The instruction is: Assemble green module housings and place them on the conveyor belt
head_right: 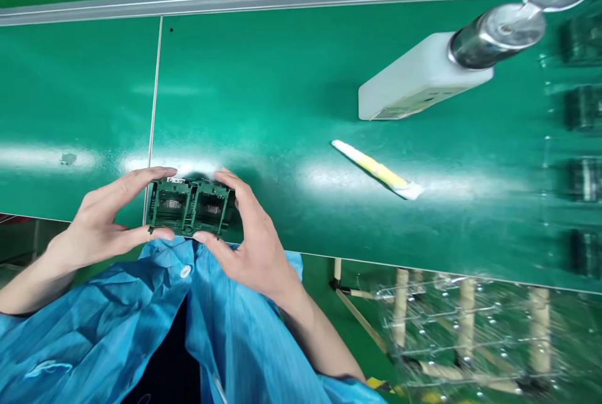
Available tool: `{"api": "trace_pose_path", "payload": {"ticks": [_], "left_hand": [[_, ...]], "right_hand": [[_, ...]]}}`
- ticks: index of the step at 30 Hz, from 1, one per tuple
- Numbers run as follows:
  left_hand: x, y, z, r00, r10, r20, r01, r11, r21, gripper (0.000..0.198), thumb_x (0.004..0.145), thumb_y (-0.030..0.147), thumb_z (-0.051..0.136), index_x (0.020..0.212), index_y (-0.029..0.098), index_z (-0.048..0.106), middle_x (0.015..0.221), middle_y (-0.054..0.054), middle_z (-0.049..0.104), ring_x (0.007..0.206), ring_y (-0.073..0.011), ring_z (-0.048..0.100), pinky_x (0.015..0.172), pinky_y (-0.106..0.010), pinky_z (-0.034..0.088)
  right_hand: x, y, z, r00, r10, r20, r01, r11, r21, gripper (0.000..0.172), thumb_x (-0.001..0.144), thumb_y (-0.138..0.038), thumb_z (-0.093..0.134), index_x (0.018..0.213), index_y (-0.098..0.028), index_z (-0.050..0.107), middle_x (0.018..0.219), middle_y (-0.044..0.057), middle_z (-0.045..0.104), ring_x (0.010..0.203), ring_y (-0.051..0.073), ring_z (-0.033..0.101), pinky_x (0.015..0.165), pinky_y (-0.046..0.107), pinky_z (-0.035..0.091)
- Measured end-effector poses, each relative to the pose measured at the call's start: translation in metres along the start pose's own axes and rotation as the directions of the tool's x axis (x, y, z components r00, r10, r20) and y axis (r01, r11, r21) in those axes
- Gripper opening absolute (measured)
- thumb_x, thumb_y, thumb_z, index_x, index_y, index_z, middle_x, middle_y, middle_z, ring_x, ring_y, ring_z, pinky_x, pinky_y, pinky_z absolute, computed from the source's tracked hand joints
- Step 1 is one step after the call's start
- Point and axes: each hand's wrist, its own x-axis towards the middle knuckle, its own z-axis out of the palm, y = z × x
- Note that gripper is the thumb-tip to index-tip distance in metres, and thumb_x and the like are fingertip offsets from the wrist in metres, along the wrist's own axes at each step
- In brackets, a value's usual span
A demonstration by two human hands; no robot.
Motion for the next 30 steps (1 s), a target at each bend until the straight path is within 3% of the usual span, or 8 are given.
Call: {"api": "trace_pose_path", "payload": {"ticks": [8,25,28,30], "left_hand": [[-0.013,-0.012,0.014,0.995,-0.005,-0.104,-0.019,0.973,-0.228,0.083,0.075,0.035,0.084,0.147,0.019,0.046,0.130,-0.017,0.066,0.122,-0.0282,0.064,0.106,-0.040,0.055],[-0.017,-0.017,0.017,0.993,-0.033,-0.113,-0.007,0.942,-0.335,0.084,0.074,0.026,0.085,0.148,0.020,0.046,0.135,-0.016,0.063,0.128,-0.0266,0.060,0.112,-0.037,0.049],[-0.017,-0.017,0.015,0.994,-0.046,-0.100,0.016,0.958,-0.286,0.082,0.074,0.033,0.085,0.146,0.020,0.048,0.130,-0.015,0.067,0.121,-0.0261,0.065,0.106,-0.036,0.054],[-0.018,-0.017,0.014,0.993,-0.063,-0.098,0.038,0.970,-0.239,0.081,0.073,0.040,0.085,0.144,0.021,0.051,0.120,-0.013,0.071,0.108,-0.0246,0.070,0.094,-0.033,0.060]], "right_hand": [[-0.003,-0.011,-0.004,0.993,-0.105,0.047,0.113,0.970,-0.216,0.063,0.097,-0.029,0.067,0.151,-0.024,0.034,0.153,0.010,0.041,0.145,0.025,0.036,0.122,0.042,0.037],[0.000,-0.016,-0.005,0.993,-0.105,0.059,0.118,0.944,-0.307,0.056,0.099,-0.029,0.063,0.148,-0.022,0.037,0.150,0.010,0.044,0.143,0.026,0.039,0.118,0.042,0.042],[-0.001,-0.016,-0.006,0.997,-0.056,0.058,0.073,0.939,-0.335,0.057,0.098,-0.035,0.064,0.148,-0.022,0.039,0.149,0.010,0.046,0.138,0.028,0.046,0.113,0.042,0.047],[-0.002,-0.014,-0.007,0.998,-0.002,0.067,0.024,0.943,-0.332,0.061,0.096,-0.046,0.067,0.146,-0.021,0.042,0.139,0.011,0.055,0.125,0.028,0.058,0.103,0.041,0.055]]}}
